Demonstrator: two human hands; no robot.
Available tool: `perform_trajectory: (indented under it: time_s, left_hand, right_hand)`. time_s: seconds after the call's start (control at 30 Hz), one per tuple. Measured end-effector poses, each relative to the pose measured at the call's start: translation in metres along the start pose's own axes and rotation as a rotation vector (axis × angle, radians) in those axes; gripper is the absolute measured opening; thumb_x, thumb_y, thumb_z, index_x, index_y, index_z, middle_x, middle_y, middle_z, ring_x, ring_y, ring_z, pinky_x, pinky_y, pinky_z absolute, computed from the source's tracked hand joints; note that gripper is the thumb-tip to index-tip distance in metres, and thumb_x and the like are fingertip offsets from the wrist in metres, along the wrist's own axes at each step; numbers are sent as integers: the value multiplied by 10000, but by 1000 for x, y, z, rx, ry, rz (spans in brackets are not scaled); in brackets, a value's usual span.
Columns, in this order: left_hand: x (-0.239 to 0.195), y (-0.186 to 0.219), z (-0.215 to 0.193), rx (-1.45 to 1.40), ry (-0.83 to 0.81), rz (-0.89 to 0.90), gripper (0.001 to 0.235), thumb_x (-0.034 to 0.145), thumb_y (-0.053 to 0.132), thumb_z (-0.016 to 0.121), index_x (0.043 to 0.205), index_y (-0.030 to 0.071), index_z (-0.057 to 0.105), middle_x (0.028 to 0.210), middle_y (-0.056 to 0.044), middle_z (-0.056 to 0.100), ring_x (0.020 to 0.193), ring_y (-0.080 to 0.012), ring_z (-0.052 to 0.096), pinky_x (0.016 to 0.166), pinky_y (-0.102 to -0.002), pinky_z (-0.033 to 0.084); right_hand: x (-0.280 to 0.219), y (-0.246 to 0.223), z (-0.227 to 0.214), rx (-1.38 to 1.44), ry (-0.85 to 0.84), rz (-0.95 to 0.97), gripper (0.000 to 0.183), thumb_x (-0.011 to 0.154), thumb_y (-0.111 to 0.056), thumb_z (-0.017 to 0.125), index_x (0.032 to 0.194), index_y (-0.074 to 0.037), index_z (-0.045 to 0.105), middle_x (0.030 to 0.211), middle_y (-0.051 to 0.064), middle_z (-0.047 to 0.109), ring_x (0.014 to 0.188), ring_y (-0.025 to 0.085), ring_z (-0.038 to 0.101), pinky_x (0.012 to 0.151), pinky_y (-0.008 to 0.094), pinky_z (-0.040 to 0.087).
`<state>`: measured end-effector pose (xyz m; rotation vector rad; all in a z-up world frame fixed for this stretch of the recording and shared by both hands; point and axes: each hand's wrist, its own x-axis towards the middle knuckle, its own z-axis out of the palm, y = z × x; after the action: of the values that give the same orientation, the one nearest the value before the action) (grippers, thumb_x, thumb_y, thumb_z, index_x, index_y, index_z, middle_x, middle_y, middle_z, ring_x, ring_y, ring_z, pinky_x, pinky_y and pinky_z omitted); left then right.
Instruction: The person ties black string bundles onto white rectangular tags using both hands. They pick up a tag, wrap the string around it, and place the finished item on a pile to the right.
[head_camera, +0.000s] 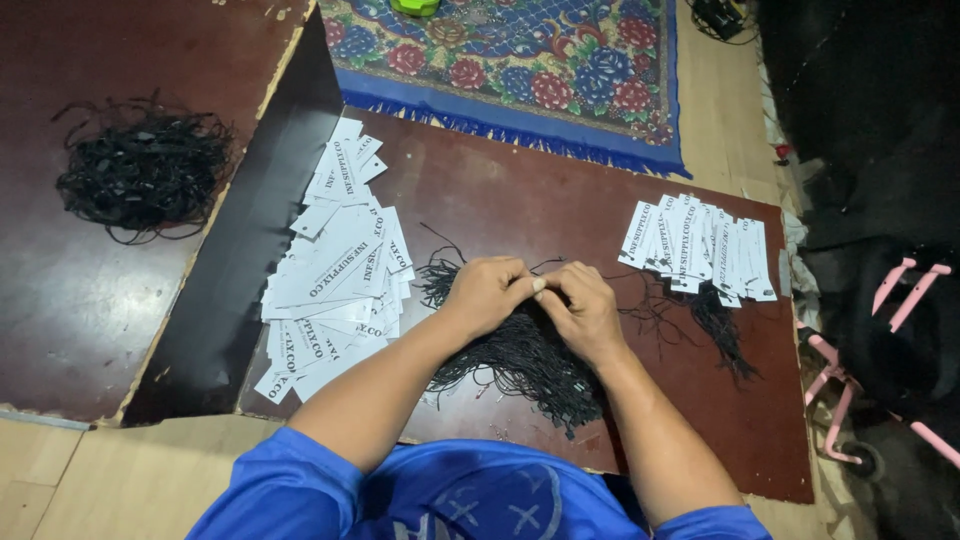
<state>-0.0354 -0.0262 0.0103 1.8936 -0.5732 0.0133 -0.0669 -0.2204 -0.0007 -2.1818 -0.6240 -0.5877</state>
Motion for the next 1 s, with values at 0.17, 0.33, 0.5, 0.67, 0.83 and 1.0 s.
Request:
perform_trajectory:
  time_s: [0.17,0.33,0.5,0.67,0.83,1.0]
  left_hand:
    - [-1,-2,3,73,16,52,191,918,242,692,780,111,713,711,-120,699,757,-346,707,661,-393,559]
    - [0,-11,6,97,25,52,194,916,267,684,776,135,701,727,-108,700,783,-343,709,676,-397,563]
    - [0,-14,10,95,36,66,228,922,287,671,756,131,682,725,-108,701,784,-348,709,676,-412,563]
    - [0,-20,15,119,27,61,237,933,307,657,759,147,680,727,-93,704,784,-339,710,672,-397,561]
    - [1,-19,13,123,-7,41,229,939,314,647,781,155,691,748,-86,718,799,-325,718,682,-387,563]
    - [2,-22,14,117,-24,23,227,938,325,647,786,164,698,746,-64,721,793,-305,720,679,-373,562]
  right_hand:
    - [1,-1,-2,-35,-26,3,36,927,-136,743,911,-104,735,767,57,700,751,298,675,739,396,505]
    - [0,0,-2,-43,-40,-12,44,927,-135,738,916,-95,723,764,75,687,752,321,666,727,408,515]
    - [1,0,-3,-64,-56,-18,59,939,-151,731,916,-98,721,752,72,677,743,325,666,721,415,521]
    - [-2,5,-1,-81,-73,12,49,928,-134,731,901,-97,715,744,75,673,750,324,669,719,413,519]
    - [-3,6,-2,-88,-85,28,71,945,-153,714,895,-105,700,736,70,663,747,320,666,712,410,522]
    - [-5,8,-1,-74,-85,35,72,939,-146,715,889,-103,685,736,81,658,746,333,665,699,423,523]
